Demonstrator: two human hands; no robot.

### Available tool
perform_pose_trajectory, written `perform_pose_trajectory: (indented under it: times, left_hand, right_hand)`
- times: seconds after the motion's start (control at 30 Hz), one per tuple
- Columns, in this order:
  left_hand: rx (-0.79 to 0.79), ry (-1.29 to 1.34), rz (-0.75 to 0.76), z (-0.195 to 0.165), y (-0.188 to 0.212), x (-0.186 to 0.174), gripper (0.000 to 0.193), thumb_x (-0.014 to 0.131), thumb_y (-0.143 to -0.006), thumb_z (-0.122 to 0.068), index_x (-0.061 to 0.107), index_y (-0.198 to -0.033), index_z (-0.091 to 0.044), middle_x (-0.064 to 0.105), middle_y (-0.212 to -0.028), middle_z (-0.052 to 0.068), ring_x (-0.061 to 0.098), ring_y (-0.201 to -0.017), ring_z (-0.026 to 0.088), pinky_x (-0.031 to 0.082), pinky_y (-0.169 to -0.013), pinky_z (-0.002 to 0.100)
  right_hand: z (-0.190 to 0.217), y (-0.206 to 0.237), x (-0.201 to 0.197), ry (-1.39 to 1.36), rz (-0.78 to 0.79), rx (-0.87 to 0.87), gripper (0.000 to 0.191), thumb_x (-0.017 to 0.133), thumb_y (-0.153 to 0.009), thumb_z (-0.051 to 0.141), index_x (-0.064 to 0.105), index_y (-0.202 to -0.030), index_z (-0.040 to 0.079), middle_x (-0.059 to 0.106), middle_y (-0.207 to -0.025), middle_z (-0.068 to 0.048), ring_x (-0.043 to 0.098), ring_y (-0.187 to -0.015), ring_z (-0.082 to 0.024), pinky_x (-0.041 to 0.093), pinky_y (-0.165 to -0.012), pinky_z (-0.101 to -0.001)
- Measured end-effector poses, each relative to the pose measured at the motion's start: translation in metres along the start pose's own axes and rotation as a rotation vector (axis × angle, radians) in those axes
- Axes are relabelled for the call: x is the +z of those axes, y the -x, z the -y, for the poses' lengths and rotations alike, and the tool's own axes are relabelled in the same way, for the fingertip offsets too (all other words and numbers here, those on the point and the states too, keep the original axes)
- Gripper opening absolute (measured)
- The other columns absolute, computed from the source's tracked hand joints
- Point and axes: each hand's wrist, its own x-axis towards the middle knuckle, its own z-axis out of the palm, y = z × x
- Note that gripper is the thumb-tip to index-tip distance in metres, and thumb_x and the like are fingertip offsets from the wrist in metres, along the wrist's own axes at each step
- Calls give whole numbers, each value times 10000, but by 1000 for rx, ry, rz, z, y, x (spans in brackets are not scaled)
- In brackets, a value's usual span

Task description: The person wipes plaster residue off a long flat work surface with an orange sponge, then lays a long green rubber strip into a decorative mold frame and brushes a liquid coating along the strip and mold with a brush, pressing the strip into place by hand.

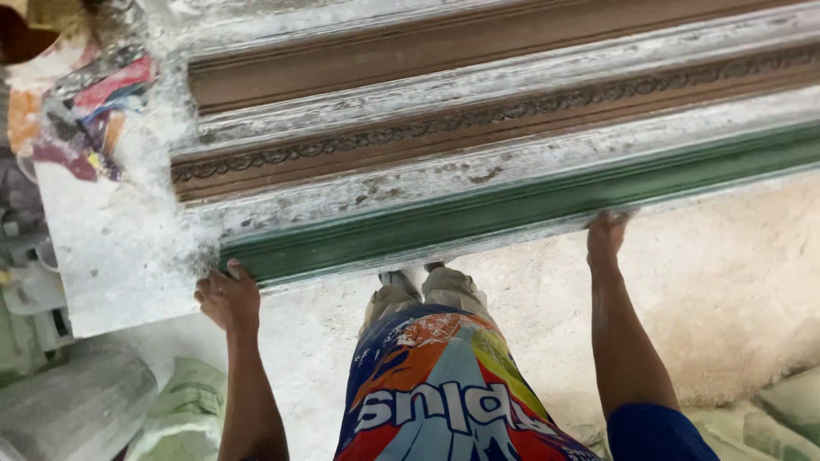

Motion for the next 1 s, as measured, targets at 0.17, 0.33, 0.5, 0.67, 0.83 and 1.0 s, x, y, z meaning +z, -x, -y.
perform_pose_trajectory:
  times: [0.17, 0.33, 0.5, 0.67, 0.83, 1.0]
  left_hand:
    - [163, -17, -167, -4, 5, 11, 474, 621, -1048, -396, 740, -1018, 62, 675, -1085, 304, 617, -1023, 474, 497, -879, 572]
    - [90, 75, -37, -9, 8, 14, 482, 620, -1047, -404, 732, -961, 57, 677, -1038, 281, 632, -1012, 451, 506, -873, 565]
    - [21, 81, 69, -21, 12, -2, 511, 607, -1008, -462, 747, -963, 28, 673, -1107, 263, 629, -1074, 442, 469, -918, 598]
    - [85, -12, 159, -44, -26, -31, 457, 610, -960, -405, 669, -1200, -21, 634, -1249, 264, 554, -1210, 461, 416, -959, 639]
    - [307, 463, 93, -131, -132, -30, 650, 616, -1015, -361, 447, -1582, -92, 519, -1449, 327, 475, -1321, 509, 406, -1138, 591]
    - [529, 83, -53, -223, -225, -9, 510, 594, -1069, -342, 504, -1519, -119, 405, -1674, 266, 494, -1329, 514, 416, -1094, 639]
  right_hand:
    - [10, -11, -5, 156, -52, -52, 730, 589, -1038, 207, 215, -1631, 6, 669, -1252, -210, 659, -921, -259, 547, -797, -419]
    - [22, -20, -2, -130, -19, 100, 617, 602, -1073, 313, 363, -1576, 48, 653, -1039, -112, 584, -702, -169, 488, -584, -352]
    - [31, -31, -2, -100, 8, 106, 570, 656, -1094, 308, 412, -1502, -6, 600, -1106, -133, 537, -825, -219, 451, -680, -392]
    - [49, -53, 3, 657, -288, 0, 529, 632, -1079, 227, 438, -1487, -48, 566, -1313, -254, 499, -1121, -384, 433, -928, -530]
    - [91, -99, 47, 403, -126, -415, 424, 566, -1122, 223, 496, -1473, -4, 593, -1392, -242, 570, -1247, -370, 472, -1083, -526]
    - [122, -163, 106, -162, 271, -227, 376, 560, -1095, 230, 515, -1407, 26, 607, -1191, -118, 614, -1032, -217, 522, -903, -393]
